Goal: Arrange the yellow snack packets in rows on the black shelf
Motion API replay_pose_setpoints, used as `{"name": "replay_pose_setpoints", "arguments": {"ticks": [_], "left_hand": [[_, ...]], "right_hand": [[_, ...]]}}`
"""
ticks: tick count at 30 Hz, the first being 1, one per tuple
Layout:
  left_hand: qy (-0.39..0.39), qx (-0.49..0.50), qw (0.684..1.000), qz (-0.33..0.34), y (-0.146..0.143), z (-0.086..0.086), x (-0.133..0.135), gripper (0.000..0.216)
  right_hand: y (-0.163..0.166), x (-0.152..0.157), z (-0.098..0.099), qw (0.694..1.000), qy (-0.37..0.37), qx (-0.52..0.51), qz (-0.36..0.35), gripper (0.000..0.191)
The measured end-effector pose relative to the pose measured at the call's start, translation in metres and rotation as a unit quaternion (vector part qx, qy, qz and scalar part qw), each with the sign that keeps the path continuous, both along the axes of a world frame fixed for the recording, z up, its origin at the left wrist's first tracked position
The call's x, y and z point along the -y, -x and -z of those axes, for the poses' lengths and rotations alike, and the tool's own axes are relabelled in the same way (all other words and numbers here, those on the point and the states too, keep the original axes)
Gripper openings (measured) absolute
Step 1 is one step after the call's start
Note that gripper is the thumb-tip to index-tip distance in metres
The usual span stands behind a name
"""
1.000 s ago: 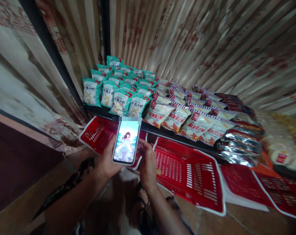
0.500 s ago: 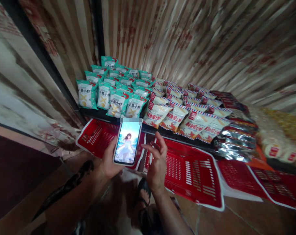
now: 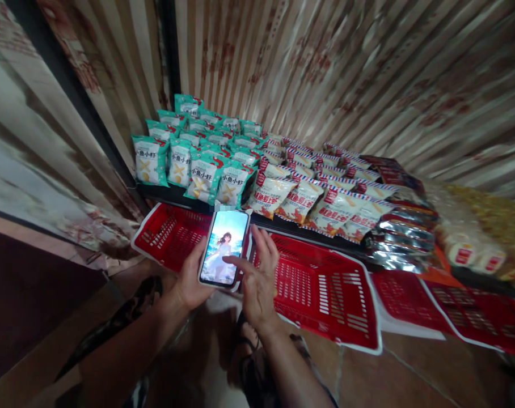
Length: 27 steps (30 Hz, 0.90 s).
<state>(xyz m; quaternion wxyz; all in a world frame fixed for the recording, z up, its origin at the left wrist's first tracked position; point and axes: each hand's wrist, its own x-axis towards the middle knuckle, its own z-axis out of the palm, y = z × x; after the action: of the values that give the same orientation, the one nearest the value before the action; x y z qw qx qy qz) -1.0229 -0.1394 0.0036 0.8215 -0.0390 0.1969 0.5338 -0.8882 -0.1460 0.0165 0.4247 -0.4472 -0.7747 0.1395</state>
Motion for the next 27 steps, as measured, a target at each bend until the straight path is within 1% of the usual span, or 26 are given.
{"name": "replay_pose_setpoints", "arguments": {"ticks": [8,14,16,19,22,24,27], "left_hand": [[0.007,-0.021,1.0,-0.003,-0.001,-0.001,0.002,0.047],[0.014,-0.012,1.0,0.0,-0.002,0.001,0.0,0.047],[0.013,-0.003,1.0,0.008,-0.003,0.002,0.0,0.048],[0.012,0.014,1.0,0.019,-0.003,0.001,0.0,0.049],[0.018,0.022,0.999,0.021,-0.003,0.001,0.001,0.047],[0.021,0.021,0.999,0.018,-0.003,0.002,0.001,0.046],[0.017,0.02,1.0,0.014,-0.002,0.005,0.001,0.046]], "right_hand": [[0.0,0.004,0.001,1.0,0.01,0.009,0.001,0.063],[0.002,0.001,0.006,1.0,0.021,0.015,0.003,0.061],[0.002,-0.002,0.01,0.999,0.026,0.022,0.019,0.059],[0.0,-0.008,0.015,0.997,0.025,0.034,0.071,0.05],[-0.003,-0.012,0.019,0.993,0.013,0.023,0.117,0.053],[-0.005,-0.012,0.019,0.991,0.012,0.015,0.129,0.053],[-0.005,-0.012,0.019,0.992,0.012,0.005,0.129,0.053]]}}
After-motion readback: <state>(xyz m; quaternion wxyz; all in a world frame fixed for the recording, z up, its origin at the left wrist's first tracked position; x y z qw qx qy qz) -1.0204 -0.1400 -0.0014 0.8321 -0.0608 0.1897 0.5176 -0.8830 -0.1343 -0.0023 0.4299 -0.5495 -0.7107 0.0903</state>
